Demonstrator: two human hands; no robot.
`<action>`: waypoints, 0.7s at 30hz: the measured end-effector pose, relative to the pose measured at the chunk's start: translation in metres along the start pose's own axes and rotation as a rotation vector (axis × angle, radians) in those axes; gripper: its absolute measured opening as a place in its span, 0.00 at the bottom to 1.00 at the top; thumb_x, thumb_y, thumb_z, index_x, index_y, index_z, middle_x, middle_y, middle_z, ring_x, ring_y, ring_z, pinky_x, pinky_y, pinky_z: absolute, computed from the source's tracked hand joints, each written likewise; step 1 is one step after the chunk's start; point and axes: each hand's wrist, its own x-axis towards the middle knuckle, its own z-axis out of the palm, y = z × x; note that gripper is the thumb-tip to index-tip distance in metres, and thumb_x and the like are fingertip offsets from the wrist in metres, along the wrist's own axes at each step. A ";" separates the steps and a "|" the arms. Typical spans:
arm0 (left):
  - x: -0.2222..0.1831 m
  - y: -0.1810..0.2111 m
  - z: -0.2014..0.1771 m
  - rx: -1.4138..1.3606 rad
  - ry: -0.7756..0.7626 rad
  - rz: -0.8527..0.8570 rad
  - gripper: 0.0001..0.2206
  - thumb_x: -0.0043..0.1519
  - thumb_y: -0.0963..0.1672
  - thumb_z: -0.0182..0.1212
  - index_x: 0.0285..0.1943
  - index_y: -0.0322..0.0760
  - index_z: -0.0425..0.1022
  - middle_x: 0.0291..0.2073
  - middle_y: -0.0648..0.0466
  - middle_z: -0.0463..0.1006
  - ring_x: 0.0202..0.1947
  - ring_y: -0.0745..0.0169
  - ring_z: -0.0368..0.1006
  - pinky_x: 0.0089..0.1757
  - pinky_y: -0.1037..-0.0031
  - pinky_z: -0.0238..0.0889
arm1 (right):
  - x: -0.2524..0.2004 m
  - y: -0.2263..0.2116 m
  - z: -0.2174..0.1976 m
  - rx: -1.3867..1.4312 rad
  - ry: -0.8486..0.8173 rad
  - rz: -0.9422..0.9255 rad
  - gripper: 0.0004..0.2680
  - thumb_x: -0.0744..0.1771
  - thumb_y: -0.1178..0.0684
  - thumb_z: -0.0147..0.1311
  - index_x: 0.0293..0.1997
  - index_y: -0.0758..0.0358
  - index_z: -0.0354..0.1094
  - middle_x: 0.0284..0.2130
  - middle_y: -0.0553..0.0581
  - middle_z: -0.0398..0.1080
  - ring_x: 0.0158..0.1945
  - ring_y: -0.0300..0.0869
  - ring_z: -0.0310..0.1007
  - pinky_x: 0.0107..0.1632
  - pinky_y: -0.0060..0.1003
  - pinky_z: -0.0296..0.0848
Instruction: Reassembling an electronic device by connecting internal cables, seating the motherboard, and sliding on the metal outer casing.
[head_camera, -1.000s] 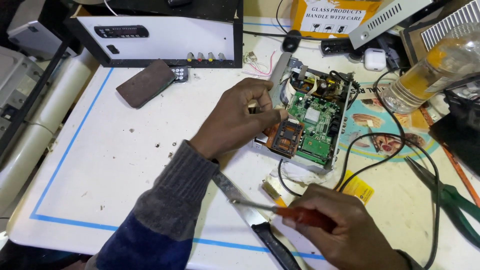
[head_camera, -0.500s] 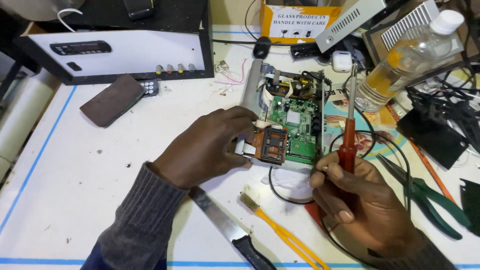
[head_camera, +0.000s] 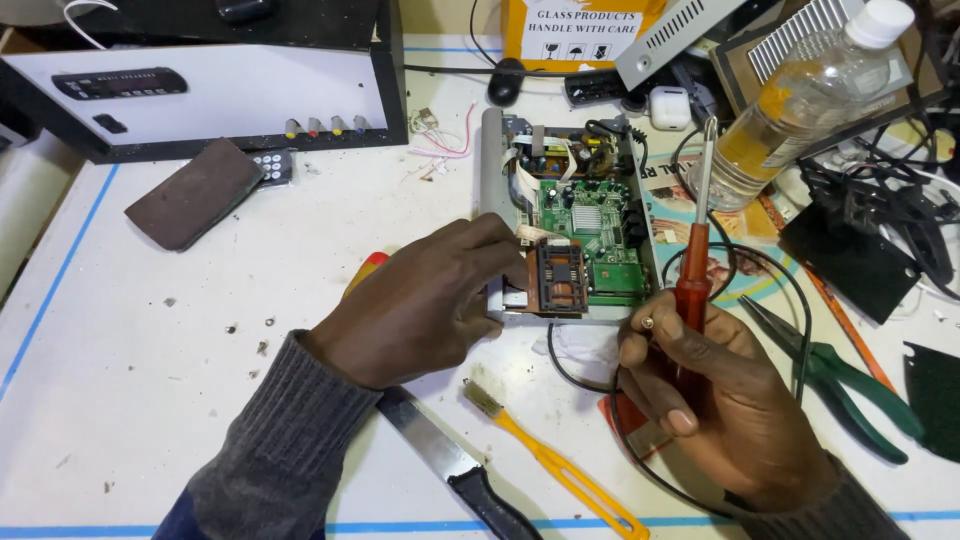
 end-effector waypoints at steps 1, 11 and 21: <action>-0.001 -0.002 -0.002 -0.018 -0.010 -0.005 0.16 0.53 0.40 0.74 0.48 0.39 0.75 0.46 0.54 0.71 0.41 0.56 0.71 0.33 0.65 0.69 | 0.001 -0.001 0.003 -0.058 -0.001 -0.021 0.07 0.71 0.56 0.51 0.35 0.68 0.65 0.32 0.65 0.73 0.14 0.32 0.55 0.26 0.28 0.59; -0.002 0.000 -0.009 0.080 -0.015 -0.043 0.13 0.54 0.40 0.70 0.43 0.40 0.71 0.43 0.54 0.71 0.37 0.56 0.69 0.25 0.63 0.67 | -0.006 -0.019 0.005 -0.902 0.534 -0.247 0.05 0.68 0.60 0.54 0.41 0.75 0.69 0.32 0.71 0.79 0.13 0.42 0.53 0.17 0.33 0.53; -0.002 -0.006 -0.009 0.079 0.069 -0.018 0.19 0.51 0.37 0.67 0.53 0.33 0.77 0.50 0.50 0.75 0.45 0.49 0.74 0.33 0.61 0.72 | -0.010 -0.024 -0.038 -1.716 0.420 -0.419 0.05 0.64 0.56 0.64 0.35 0.65 0.71 0.25 0.57 0.68 0.28 0.45 0.62 0.35 0.40 0.61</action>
